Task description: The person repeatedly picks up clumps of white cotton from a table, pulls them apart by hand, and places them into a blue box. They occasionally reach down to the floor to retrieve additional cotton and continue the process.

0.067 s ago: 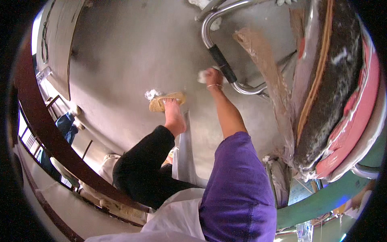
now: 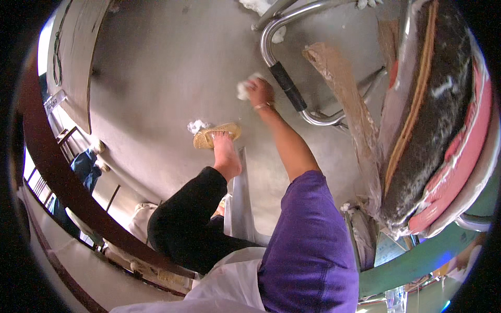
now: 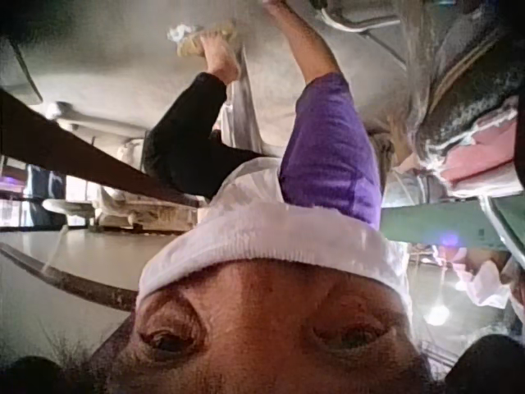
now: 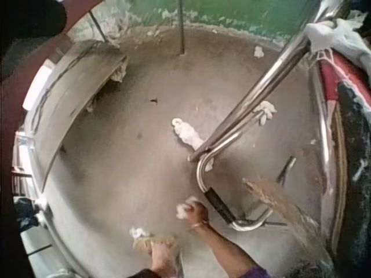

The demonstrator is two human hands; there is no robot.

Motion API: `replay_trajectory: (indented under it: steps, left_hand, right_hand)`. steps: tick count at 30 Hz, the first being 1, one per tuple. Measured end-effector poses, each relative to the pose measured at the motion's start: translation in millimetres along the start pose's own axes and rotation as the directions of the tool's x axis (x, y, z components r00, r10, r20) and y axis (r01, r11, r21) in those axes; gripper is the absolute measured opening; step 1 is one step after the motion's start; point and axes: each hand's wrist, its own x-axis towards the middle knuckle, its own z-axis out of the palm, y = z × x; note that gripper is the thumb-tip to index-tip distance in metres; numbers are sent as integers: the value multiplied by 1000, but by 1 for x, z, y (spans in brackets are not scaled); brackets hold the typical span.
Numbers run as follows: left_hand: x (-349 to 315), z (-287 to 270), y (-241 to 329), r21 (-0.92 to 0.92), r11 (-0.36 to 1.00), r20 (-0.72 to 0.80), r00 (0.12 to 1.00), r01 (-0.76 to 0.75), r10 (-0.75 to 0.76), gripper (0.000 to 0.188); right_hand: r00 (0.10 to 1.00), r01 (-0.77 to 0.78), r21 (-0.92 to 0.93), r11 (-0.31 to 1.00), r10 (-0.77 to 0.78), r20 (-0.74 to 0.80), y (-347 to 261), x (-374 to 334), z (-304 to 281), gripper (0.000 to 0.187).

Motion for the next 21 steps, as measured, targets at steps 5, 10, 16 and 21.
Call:
replay_trajectory:
  steps: [5, 10, 16, 21]
  left_hand:
    - [1, 6, -2, -182, 983, -183, 983, -8, -26, 72]
    - [2, 7, -6, -196, 980, -183, 983, -31, -6, 72]
    - [2, 3, -9, -206, 977, -177, 984, -56, 19, 71]
    - [1, -6, -13, -150, 987, -204, 979, -59, 28, 71]
  right_hand:
    - [894, 236, -372, 898, -350, -278, -104, 149, 2, 21]
    - [990, -143, -474, 869, 116, -86, -91, 256, -9, 29]
    - [946, -221, -579, 785, 318, 70, -74, 255, 18, 28]
    - [983, 46, -230, 972, -4, 182, -91, 146, 45, 20]
